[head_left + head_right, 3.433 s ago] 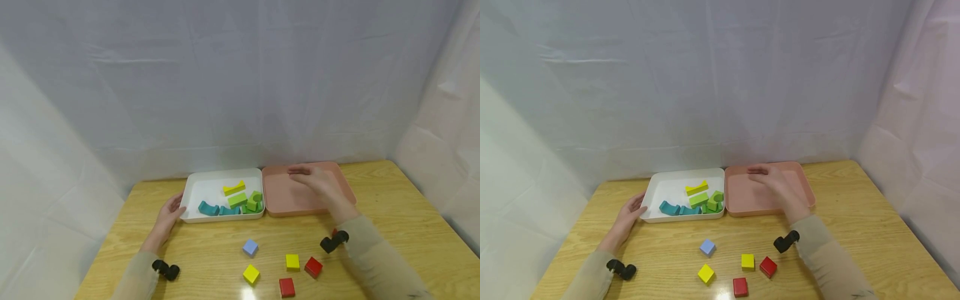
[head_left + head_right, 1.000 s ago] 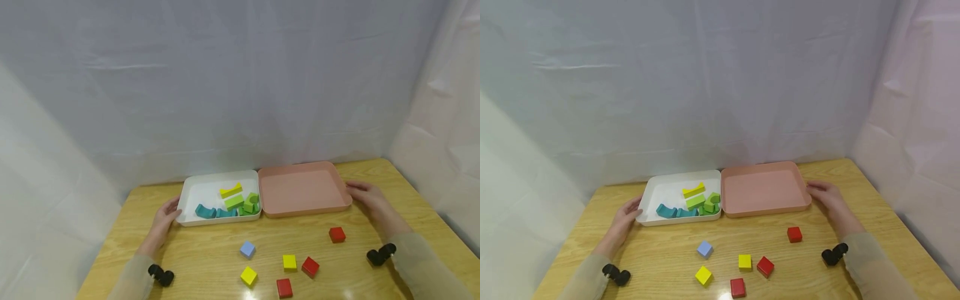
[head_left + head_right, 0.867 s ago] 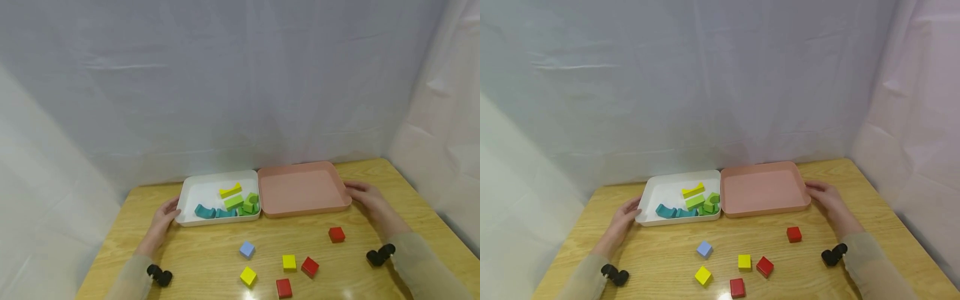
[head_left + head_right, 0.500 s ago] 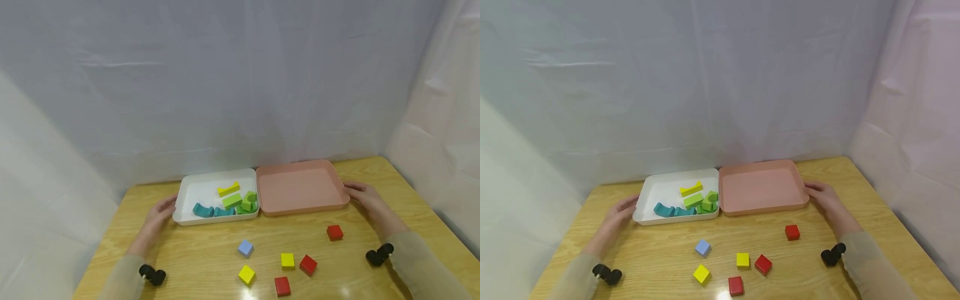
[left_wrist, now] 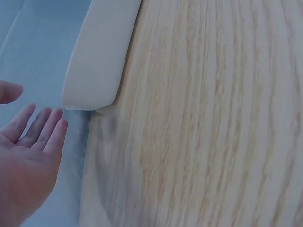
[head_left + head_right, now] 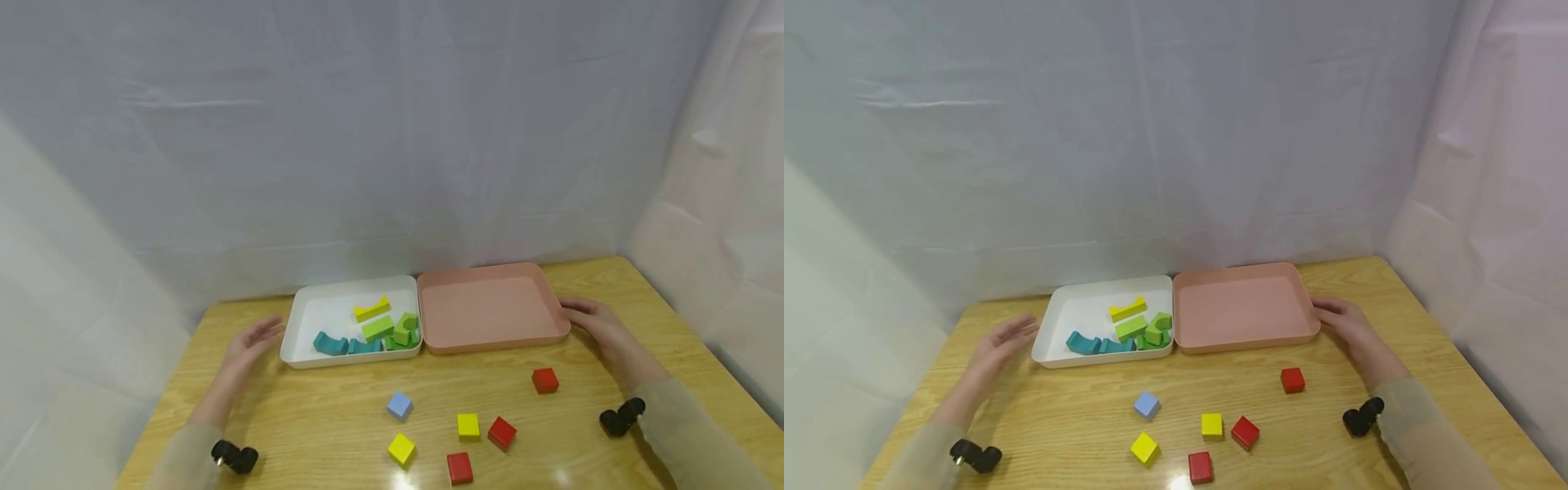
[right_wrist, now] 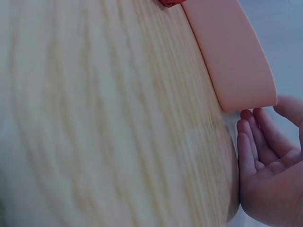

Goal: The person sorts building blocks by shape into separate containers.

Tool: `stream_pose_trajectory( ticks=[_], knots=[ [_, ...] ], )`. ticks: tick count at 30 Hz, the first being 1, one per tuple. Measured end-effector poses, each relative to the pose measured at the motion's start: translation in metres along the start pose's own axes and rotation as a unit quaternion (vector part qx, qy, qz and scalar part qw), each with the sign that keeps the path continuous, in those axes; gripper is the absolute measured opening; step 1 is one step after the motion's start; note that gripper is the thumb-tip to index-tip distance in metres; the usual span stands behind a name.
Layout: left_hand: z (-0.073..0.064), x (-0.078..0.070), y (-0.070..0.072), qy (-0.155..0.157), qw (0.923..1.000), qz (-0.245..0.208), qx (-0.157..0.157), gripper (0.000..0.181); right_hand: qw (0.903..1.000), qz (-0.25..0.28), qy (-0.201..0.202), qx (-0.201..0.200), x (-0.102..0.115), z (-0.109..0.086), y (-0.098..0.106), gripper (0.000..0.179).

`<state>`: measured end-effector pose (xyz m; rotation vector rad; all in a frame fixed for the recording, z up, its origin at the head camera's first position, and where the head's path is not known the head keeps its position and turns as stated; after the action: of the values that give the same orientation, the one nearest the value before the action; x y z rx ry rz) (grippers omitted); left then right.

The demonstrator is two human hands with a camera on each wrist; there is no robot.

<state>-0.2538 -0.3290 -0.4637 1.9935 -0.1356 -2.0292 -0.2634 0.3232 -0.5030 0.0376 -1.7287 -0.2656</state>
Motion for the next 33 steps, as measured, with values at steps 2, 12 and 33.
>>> stream_pose_trajectory(
  ticks=[2,12,33],
  knots=[
    [-0.002,-0.002,0.001,-0.009,0.9999,-0.011,-0.002,0.056,0.9998,0.013,-0.008,0.009,0.000,0.000,0.000,0.066],
    [-0.012,-0.005,-0.002,-0.037,0.9986,-0.037,-0.005,0.055,0.9998,-0.017,0.004,0.002,0.006,0.001,-0.002,0.071],
    [-0.042,-0.012,-0.038,-0.103,0.9904,-0.084,0.038,0.041,0.9995,-0.001,0.032,-0.001,-0.003,0.003,0.002,0.064]
  ],
)
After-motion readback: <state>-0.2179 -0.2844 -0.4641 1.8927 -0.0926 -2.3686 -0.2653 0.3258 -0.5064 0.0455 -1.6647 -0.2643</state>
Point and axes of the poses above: each hand's wrist, its own z-axis towards the middle knuckle, its own y-axis out of the back of the hand, x = y × z, the point moved 2 cm from there along z, towards the middle knuckle, and after that the axes turned 13 degrees about -x, right-handed, at the moved point
